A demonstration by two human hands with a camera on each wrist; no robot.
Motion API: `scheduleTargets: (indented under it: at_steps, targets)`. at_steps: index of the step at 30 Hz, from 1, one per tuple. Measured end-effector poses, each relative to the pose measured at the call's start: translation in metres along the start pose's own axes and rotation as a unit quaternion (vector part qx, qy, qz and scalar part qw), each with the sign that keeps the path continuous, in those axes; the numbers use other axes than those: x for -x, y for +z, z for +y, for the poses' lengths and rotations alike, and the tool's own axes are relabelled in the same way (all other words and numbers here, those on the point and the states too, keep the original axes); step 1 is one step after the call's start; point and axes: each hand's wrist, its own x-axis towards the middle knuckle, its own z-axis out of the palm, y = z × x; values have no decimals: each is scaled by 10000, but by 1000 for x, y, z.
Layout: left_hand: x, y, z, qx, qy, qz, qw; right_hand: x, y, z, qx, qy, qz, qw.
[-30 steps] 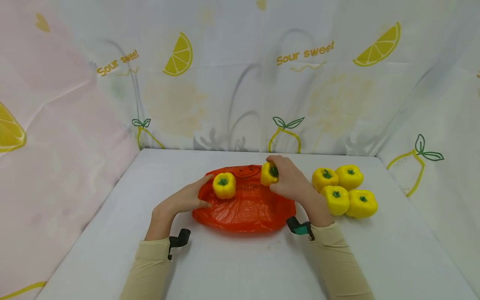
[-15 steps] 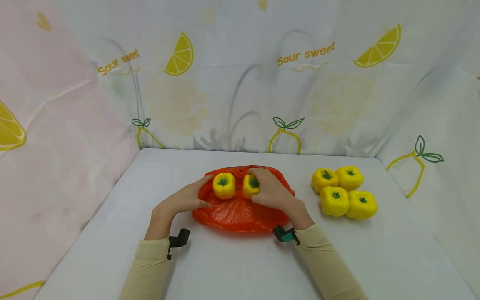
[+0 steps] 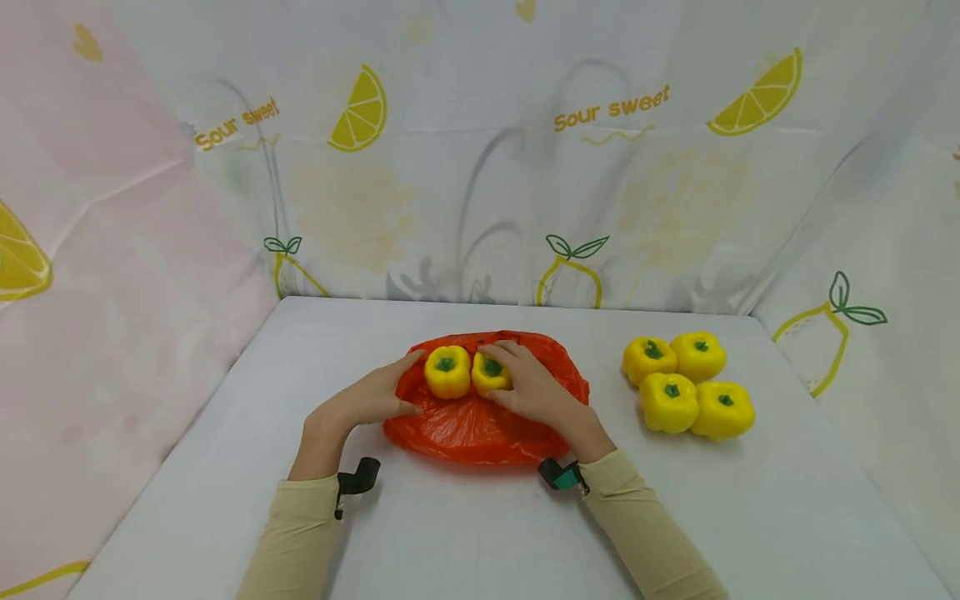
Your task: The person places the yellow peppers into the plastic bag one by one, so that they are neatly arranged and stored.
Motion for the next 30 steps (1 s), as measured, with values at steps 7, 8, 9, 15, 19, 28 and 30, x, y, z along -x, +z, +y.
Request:
scheduleTargets:
  at_steps: [7, 8, 9, 15, 19, 28, 30]
  targets:
    - [0, 1, 0, 96, 6, -11, 10000, 2, -3, 0, 68, 66, -57, 9999]
    - [0, 1, 0, 85, 7, -12, 10000, 3, -5, 0, 60, 66, -42, 10000]
    - [0, 1, 0, 83, 2, -16, 10000, 4, -7, 0, 71, 58, -29, 10000]
    - [2, -1, 1, 69, 32, 6, 10000, 10, -21, 2, 15, 64, 61, 10000]
    - [2, -1, 2, 14, 22, 3, 10000, 18, -31, 4, 34, 133, 4, 9999]
    - [2, -2, 3, 71, -13, -36, 10000, 42, -53, 12, 76, 542, -43, 9985]
    - [2, -2, 3, 85, -14, -45, 10000, 48, -59, 13, 138, 622, -47, 9980]
